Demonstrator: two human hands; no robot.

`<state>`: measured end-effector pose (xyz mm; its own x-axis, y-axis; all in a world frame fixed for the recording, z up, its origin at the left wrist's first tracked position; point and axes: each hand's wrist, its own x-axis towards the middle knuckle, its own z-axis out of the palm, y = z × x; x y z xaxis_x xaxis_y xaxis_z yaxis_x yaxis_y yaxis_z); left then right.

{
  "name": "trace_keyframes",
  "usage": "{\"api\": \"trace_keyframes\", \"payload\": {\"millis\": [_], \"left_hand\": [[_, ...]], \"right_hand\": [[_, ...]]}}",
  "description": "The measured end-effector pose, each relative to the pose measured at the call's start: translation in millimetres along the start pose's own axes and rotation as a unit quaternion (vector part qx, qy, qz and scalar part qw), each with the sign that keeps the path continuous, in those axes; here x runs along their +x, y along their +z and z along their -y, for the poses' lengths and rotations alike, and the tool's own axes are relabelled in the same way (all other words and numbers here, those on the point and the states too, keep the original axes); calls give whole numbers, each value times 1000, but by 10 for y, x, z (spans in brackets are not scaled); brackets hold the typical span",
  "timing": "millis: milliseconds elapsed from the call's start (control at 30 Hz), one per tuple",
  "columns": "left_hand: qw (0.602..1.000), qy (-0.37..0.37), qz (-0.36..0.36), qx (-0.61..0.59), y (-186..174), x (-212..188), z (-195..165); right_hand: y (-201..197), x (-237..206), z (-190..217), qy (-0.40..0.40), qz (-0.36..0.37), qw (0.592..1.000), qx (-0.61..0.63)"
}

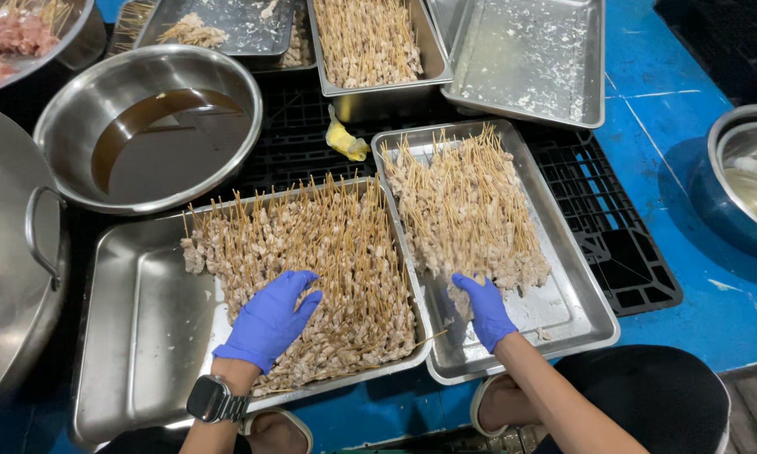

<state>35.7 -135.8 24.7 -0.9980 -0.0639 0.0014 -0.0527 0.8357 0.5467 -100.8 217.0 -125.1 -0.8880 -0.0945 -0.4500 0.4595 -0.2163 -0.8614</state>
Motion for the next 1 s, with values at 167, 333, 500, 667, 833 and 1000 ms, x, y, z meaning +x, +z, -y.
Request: {"api": "trace_keyframes", "payload": {"millis": [167,333,500,667,833,1000], "left_hand": [[999,28,-19,-7,42,25,-62],[998,-14,42,-43,48,83,-264],[979,7,50,-198,257,101,-616],[890,-28,95,-444,675,275,-999],[766,-103,113,-624,1038,328,-1116],[641,-136,50,-754,1172,249,-930]], "right_hand": [[-53,-152,256,-12,20,998,61],[-96,-326,598,-45,62,992,102],[22,-529,806,-27,73,991,112],[163,-654,908,9,163,976,142],[463,-775,749,70,220,959,163],[714,-868,526,-10,298,954,33]]}}
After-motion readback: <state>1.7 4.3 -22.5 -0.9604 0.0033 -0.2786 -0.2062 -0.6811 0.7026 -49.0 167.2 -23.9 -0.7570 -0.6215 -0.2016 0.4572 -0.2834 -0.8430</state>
